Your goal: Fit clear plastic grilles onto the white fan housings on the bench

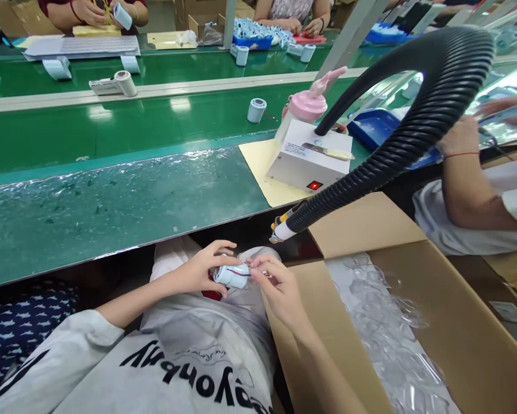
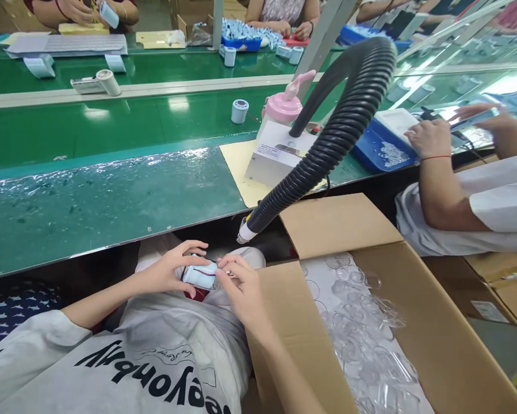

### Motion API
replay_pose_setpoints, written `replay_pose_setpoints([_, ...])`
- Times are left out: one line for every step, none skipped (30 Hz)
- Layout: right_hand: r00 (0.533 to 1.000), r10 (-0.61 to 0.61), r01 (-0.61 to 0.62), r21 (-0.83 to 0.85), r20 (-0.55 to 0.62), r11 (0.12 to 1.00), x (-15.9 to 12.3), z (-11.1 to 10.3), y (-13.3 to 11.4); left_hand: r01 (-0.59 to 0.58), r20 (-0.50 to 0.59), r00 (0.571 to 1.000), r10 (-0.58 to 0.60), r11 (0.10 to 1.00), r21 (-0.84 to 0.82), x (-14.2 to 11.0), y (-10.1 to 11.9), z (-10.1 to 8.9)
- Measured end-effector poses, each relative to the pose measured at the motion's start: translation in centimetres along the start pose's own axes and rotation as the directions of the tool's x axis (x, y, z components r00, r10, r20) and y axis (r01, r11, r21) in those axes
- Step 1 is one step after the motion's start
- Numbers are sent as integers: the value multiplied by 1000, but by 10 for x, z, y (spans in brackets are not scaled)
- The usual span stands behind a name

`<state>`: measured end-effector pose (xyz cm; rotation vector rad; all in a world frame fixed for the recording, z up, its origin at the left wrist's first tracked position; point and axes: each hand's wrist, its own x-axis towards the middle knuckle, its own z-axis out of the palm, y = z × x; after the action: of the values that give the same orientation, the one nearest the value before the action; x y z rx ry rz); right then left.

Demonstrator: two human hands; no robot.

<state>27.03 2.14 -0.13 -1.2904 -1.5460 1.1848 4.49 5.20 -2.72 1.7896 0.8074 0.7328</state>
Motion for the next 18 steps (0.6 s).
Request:
replay_pose_setpoints([1000, 24, -24, 53, -7, 998, 1, -1, 1, -6, 31, 1000, 6, 1000, -22, 0, 1, -1])
replay_pose_setpoints([999, 39, -38, 101, -9, 994, 3, -3, 2, 0, 50, 999, 2, 999, -45, 1, 2, -1])
replay_pose_setpoints([999, 44, -43, 140, -3, 989, 4, -5, 2, 23, 57, 998, -19, 997, -71, 1, 4, -1])
replay_pose_setpoints([999, 38, -40, 161, 15, 986, 4, -7, 2, 66, 51, 997, -61, 992, -109, 1, 6, -1])
replay_pose_setpoints([999, 18, -25, 158, 43, 987, 4, -9, 2, 123, 37, 992, -118, 979, -164, 1, 8, -1])
replay_pose_setpoints([997, -16, 6, 125, 75, 992, 3, -10, 2, 184, 28, 983, -182, 954, -235, 1, 9, 0])
replay_pose_setpoints([993, -58, 51, 67, 107, 996, 2, -11, 2, 237, 26, 970, -242, 919, -316, 0, 10, 0])
replay_pose_setpoints([985, -100, 101, -2, 138, 995, 1, -12, 1, 277, 32, 957, -288, 877, -393, -1, 10, 1])
replay_pose_setpoints([977, -140, 152, -66, 161, 986, -1, -12, 1, 302, 40, 947, -319, 840, -450, -2, 11, 1])
replay_pose_setpoints([969, -175, 197, -115, 176, 974, -2, -12, 1, 316, 49, 941, -335, 817, -482, -3, 11, 2])
replay_pose_setpoints([961, -206, 234, -145, 183, 961, -4, -11, 1, 323, 59, 939, -338, 812, -487, -4, 11, 1])
replay_pose_setpoints([955, -232, 262, -158, 185, 952, -6, -11, 1, 324, 68, 941, -332, 821, -470, -5, 12, 0])
replay_pose_setpoints([951, -251, 280, -159, 180, 947, -7, -11, 1, 319, 71, 944, -321, 840, -438, -6, 13, -1])
replay_pose_setpoints([950, -258, 285, -154, 174, 946, -8, -10, 0, 304, 71, 951, -302, 864, -401, -7, 14, -2])
replay_pose_setpoints([953, -253, 278, -145, 167, 950, -9, -10, 0, 278, 67, 960, -273, 888, -366, -8, 16, -4])
replay_pose_setpoints([957, -239, 262, -132, 163, 956, -9, -10, 0, 241, 61, 970, -234, 910, -337, -9, 17, -6])
replay_pose_setpoints([961, -222, 241, -112, 163, 964, -10, -10, -1, 193, 52, 981, -186, 931, -310, -10, 19, -8])
replay_pose_setpoints([965, -203, 220, -89, 166, 971, -10, -10, -2, 139, 44, 990, -132, 949, -283, -10, 20, -9])
